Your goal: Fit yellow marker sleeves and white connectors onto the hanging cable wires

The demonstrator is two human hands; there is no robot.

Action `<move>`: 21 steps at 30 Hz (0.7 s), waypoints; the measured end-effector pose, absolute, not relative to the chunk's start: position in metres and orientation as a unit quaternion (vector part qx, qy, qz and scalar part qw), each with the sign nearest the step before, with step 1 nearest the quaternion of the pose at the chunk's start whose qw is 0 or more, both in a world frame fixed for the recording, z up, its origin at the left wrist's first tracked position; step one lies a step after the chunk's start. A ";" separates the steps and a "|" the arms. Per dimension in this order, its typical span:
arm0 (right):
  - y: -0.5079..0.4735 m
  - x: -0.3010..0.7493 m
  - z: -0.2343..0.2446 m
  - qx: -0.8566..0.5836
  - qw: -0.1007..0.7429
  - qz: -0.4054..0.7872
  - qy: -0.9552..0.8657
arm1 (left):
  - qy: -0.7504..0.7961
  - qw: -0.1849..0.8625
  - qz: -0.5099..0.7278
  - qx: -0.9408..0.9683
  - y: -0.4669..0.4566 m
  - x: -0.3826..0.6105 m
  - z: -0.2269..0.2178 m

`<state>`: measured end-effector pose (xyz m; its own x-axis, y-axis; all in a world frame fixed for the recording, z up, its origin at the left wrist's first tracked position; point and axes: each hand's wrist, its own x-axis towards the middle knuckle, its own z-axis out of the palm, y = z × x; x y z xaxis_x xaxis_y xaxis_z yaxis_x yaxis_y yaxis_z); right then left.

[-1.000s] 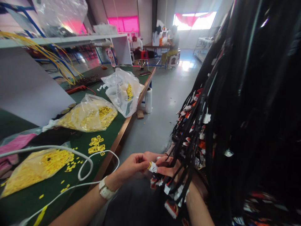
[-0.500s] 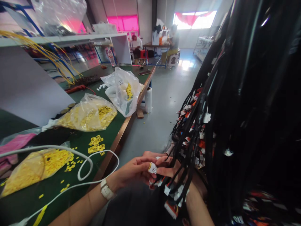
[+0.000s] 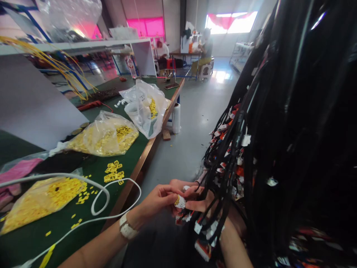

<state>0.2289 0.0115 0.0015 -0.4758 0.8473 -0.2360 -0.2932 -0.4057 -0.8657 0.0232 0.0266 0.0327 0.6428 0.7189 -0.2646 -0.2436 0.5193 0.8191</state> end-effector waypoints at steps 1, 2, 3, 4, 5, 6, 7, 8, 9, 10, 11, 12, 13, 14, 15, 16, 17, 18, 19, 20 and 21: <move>0.012 0.229 0.000 -0.340 0.377 0.767 -0.394 | 0.304 0.816 0.295 0.394 0.027 0.023 0.033; 0.012 0.229 0.000 -0.332 0.383 0.770 -0.388 | 0.304 0.816 0.294 0.395 0.027 0.023 0.033; 0.011 0.228 0.000 -0.324 0.390 0.772 -0.383 | 0.303 0.816 0.292 0.396 0.027 0.023 0.033; 0.011 0.228 0.002 -0.317 0.397 0.774 -0.379 | 0.303 0.816 0.291 0.397 0.027 0.024 0.033; 0.011 0.227 0.004 -0.311 0.398 0.775 -0.380 | 0.304 0.816 0.291 0.396 0.027 0.024 0.033; 0.011 0.227 0.006 -0.306 0.393 0.778 -0.383 | 0.303 0.817 0.291 0.394 0.027 0.024 0.033; 0.011 0.226 0.008 -0.307 0.388 0.778 -0.386 | 0.301 0.820 0.292 0.389 0.026 0.024 0.033; 0.011 0.226 0.008 -0.313 0.385 0.776 -0.389 | 0.299 0.825 0.293 0.380 0.026 0.024 0.033; 0.010 0.227 0.008 -0.323 0.390 0.769 -0.391 | 0.295 0.831 0.292 0.370 0.026 0.024 0.033; 0.010 0.227 0.006 -0.338 0.398 0.758 -0.392 | 0.291 0.839 0.289 0.357 0.026 0.024 0.033; 0.010 0.228 0.004 -0.352 0.406 0.746 -0.394 | 0.287 0.847 0.285 0.345 0.025 0.024 0.033; 0.010 0.228 0.002 -0.365 0.415 0.734 -0.394 | 0.282 0.854 0.280 0.335 0.025 0.024 0.033; 0.010 0.229 -0.001 -0.374 0.421 0.725 -0.395 | 0.277 0.860 0.276 0.326 0.025 0.024 0.033; 0.010 0.229 -0.003 -0.380 0.424 0.720 -0.397 | 0.273 0.865 0.273 0.321 0.025 0.023 0.033; 0.009 0.229 -0.004 -0.383 0.423 0.718 -0.397 | 0.271 0.867 0.270 0.320 0.026 0.023 0.032; 0.009 0.229 -0.005 -0.385 0.422 0.718 -0.397 | 0.270 0.867 0.268 0.322 0.026 0.023 0.032; 0.009 0.229 -0.005 -0.386 0.423 0.718 -0.396 | 0.272 0.865 0.267 0.326 0.026 0.023 0.032; 0.009 0.229 -0.004 -0.385 0.423 0.719 -0.396 | 0.274 0.861 0.266 0.334 0.027 0.023 0.033; 0.009 0.228 -0.003 -0.382 0.423 0.720 -0.396 | 0.276 0.856 0.268 0.345 0.027 0.022 0.033; 0.009 0.228 -0.002 -0.379 0.421 0.722 -0.396 | 0.276 0.850 0.271 0.356 0.027 0.022 0.033; 0.009 0.228 -0.001 -0.375 0.418 0.726 -0.397 | 0.277 0.844 0.276 0.368 0.027 0.023 0.033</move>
<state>0.2278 0.0089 -0.0009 -0.3687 0.9051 -0.2118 -0.3091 -0.3343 -0.8904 0.0226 0.0270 0.0335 0.6939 0.6697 -0.2644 -0.2616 0.5767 0.7740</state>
